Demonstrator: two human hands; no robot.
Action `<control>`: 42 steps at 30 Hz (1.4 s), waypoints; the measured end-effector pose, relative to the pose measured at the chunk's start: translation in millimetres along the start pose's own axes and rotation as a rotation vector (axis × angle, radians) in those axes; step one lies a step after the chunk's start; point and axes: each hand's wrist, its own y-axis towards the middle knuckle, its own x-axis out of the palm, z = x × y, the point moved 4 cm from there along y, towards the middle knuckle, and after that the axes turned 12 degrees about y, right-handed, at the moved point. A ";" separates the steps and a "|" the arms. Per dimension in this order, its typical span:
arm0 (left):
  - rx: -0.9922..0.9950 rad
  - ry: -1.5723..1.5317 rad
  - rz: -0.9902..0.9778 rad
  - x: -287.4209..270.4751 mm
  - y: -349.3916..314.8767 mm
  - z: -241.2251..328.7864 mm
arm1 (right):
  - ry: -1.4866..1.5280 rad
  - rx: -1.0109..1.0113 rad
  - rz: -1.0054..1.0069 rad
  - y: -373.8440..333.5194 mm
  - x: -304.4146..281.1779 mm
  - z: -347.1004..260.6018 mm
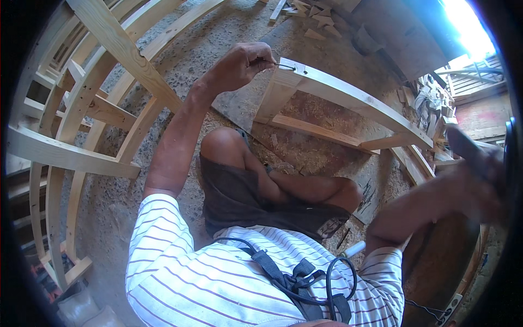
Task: Assembling a wooden furniture frame by applying wood glue to joints and hammering nails to secure them.
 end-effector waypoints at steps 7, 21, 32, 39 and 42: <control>-0.022 0.032 0.020 -6.8 -9.3 -1.8 | 0.379 0.194 -0.273 -7.0 220.3 -179.4; -0.851 -0.328 0.488 -3.7 -175.2 -40.6 | 0.163 -0.190 -0.191 37.5 258.9 -116.8; -1.048 -0.149 0.438 -26.7 -308.1 -11.8 | -0.226 -0.209 -0.223 56.0 299.8 -76.0; -0.761 0.171 0.200 -98.2 -231.4 -20.6 | -0.138 -0.259 -0.361 70.2 336.3 -116.4; -0.756 0.257 0.069 -76.1 -192.9 -85.9 | -0.098 -0.284 -0.346 74.8 332.3 -92.2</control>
